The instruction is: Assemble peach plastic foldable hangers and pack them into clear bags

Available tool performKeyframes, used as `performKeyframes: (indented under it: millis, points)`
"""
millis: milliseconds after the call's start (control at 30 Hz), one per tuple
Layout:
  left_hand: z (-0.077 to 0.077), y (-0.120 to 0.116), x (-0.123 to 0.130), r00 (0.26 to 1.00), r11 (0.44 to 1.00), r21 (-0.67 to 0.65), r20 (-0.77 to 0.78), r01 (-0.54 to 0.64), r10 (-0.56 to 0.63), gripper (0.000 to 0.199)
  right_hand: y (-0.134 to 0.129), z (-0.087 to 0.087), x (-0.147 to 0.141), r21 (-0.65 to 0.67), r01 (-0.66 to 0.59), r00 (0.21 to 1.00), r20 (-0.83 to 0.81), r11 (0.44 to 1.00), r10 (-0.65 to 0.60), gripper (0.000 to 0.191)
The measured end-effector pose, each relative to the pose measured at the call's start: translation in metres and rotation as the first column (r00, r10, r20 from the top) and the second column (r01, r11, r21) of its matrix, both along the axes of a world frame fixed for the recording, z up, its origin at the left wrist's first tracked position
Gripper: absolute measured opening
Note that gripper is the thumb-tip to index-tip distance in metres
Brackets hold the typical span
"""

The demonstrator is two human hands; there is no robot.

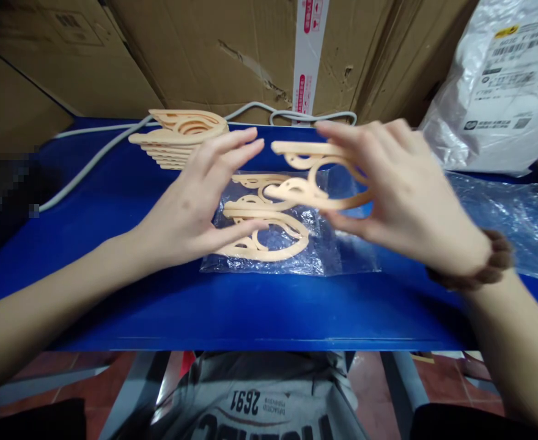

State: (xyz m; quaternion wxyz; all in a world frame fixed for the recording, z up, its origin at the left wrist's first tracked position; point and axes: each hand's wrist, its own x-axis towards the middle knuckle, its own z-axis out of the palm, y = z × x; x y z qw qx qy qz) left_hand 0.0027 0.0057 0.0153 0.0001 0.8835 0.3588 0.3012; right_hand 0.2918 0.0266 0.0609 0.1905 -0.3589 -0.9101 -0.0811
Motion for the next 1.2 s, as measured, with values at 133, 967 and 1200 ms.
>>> performKeyframes:
  millis: [133, 967, 1200]
  points:
    - [0.002, 0.006, -0.012, 0.976, 0.977, -0.062, -0.08, -0.206, 0.201, 0.039, 0.027, 0.012, 0.044, -0.043, 0.243, 0.965, 0.115, 0.969, -0.237, 0.097]
    - [-0.008, 0.013, -0.02, 0.86, 0.889, -0.108, -0.328, -0.444, 0.39, 0.042, 0.024, -0.013, 0.022, -0.447, 0.083, 0.995, 0.081, 0.891, -0.052, 0.078]
    - [-0.008, 0.015, -0.022, 0.859, 0.882, -0.118, -0.317, -0.457, 0.403, 0.042, 0.024, -0.029, 0.002, -0.46, 0.044, 0.996, -0.052, 0.887, -0.076, 0.088]
